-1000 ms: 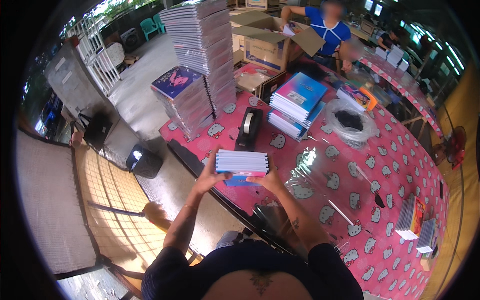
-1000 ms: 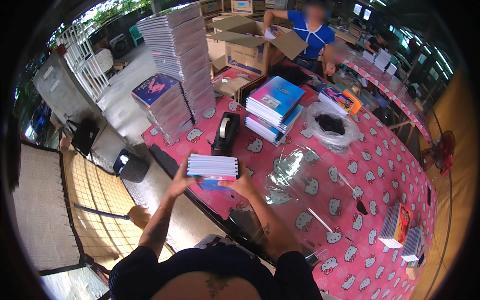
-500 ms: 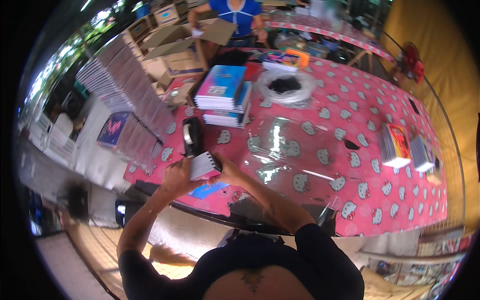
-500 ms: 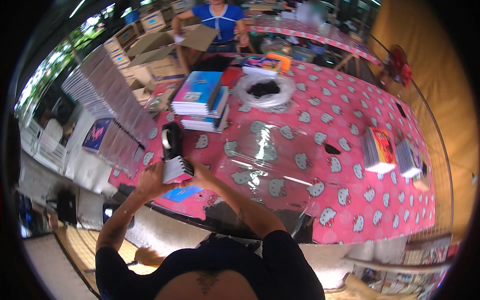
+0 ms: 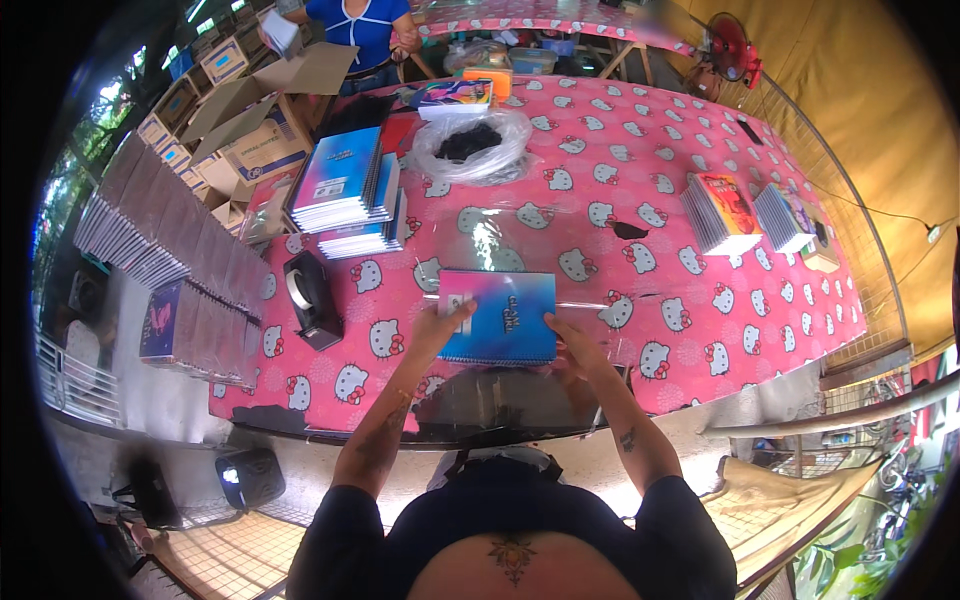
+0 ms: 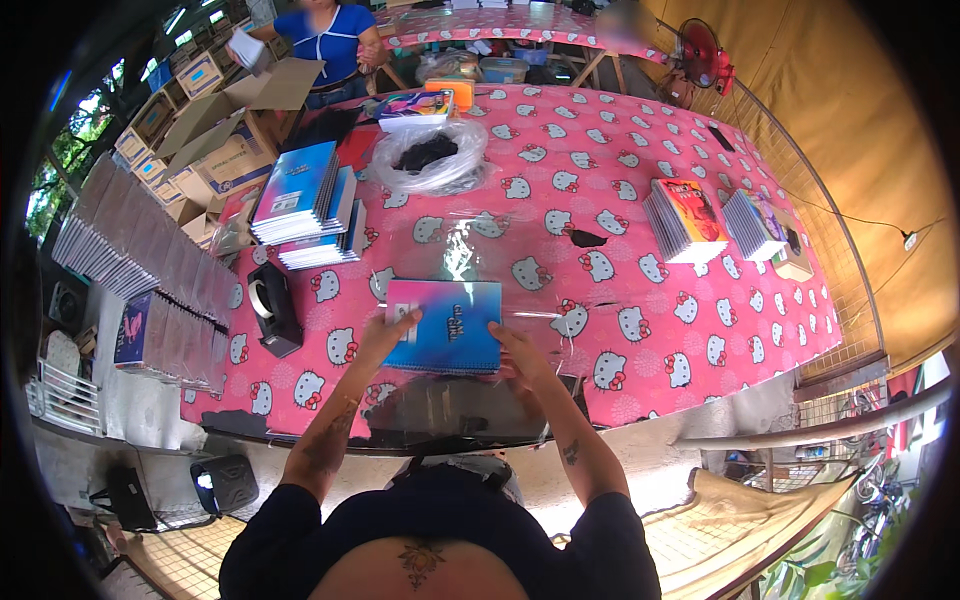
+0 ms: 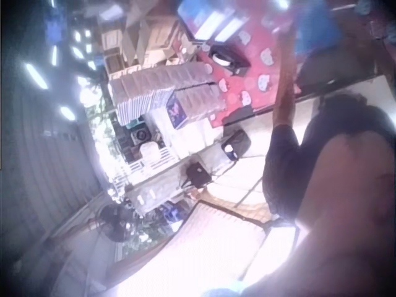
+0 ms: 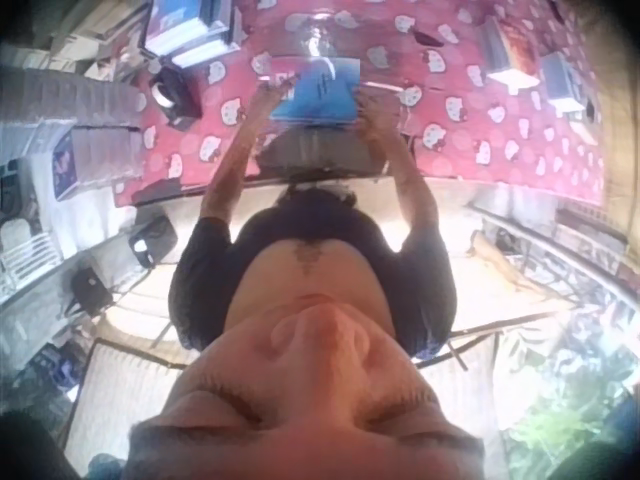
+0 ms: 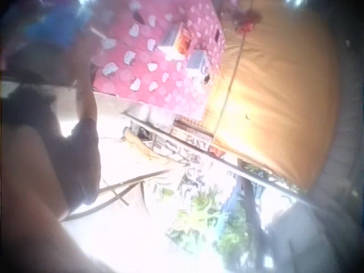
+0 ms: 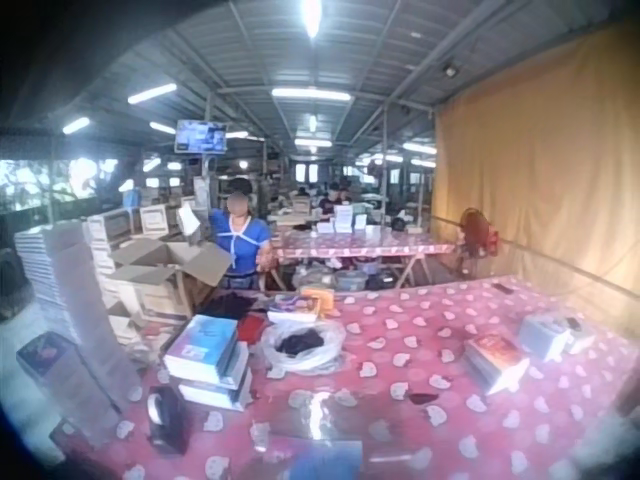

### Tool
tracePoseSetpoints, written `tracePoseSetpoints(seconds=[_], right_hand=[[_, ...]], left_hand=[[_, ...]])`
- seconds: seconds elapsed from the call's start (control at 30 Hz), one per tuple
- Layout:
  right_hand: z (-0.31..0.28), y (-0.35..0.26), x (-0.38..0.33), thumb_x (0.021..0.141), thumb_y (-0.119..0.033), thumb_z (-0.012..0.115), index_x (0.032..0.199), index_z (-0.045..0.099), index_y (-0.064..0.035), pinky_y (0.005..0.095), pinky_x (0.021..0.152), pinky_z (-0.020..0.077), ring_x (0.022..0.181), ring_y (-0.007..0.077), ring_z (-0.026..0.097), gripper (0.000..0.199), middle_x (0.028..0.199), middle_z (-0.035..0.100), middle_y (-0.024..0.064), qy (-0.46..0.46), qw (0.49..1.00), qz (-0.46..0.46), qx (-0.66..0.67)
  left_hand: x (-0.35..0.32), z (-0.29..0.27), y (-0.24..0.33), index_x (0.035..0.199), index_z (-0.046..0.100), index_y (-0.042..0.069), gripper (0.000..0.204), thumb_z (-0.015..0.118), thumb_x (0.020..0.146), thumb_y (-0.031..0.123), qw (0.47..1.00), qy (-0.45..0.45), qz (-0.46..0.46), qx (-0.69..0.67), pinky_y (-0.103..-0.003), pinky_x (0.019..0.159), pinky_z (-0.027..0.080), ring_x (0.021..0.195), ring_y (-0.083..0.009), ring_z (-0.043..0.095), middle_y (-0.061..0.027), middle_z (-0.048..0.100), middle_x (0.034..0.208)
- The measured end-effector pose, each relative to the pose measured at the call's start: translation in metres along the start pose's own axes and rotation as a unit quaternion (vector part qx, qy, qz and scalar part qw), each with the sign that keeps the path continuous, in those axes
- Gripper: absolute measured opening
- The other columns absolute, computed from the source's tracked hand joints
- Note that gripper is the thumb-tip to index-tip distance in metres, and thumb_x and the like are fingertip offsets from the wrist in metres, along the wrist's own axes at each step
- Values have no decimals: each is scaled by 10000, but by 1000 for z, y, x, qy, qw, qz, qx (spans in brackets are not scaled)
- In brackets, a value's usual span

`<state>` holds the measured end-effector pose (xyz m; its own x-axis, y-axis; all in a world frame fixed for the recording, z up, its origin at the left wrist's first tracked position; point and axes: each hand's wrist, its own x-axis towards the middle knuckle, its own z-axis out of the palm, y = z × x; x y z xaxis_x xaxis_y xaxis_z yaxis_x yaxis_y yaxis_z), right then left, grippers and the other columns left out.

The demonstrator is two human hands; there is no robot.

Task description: The person picks up a notebook, slides it into a plastic sleeve, folds the opening, and seals it with tape from a dispenser before placing it onto a stack.

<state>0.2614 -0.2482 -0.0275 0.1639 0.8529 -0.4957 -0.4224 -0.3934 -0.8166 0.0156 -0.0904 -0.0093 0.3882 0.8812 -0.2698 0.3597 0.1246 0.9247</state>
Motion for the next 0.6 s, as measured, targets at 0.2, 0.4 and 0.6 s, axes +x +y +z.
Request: tracePoseSetpoints(seconds=[0.2,0.4,0.6], right_hand=[[-34,-8,24,924,-488,642,1185,659,-27,298,725,519,858,149,642,530,952,681,50,122,980,-49,-147],[-36,-6,0,911,-180,599,1011,670,-35,295,658,524,783,127,644,190,893,691,41,215,953,-78,-200],[-41,55,-56,840,-268,724,1008,647,-113,411,753,519,881,293,644,241,921,653,83,-117,761,-290,-568]], left_hand=[[24,33,35,1033,692,-26,864,683,679,763,963,53,24,262,-425,781,540,854,-338,700,-188,718,864],[40,17,-24,1052,700,40,635,700,785,617,946,91,159,269,-413,779,515,901,-295,650,-170,676,918],[-63,-50,-65,990,669,105,226,748,850,264,807,-205,421,359,-384,714,493,833,-273,616,-61,625,885]])
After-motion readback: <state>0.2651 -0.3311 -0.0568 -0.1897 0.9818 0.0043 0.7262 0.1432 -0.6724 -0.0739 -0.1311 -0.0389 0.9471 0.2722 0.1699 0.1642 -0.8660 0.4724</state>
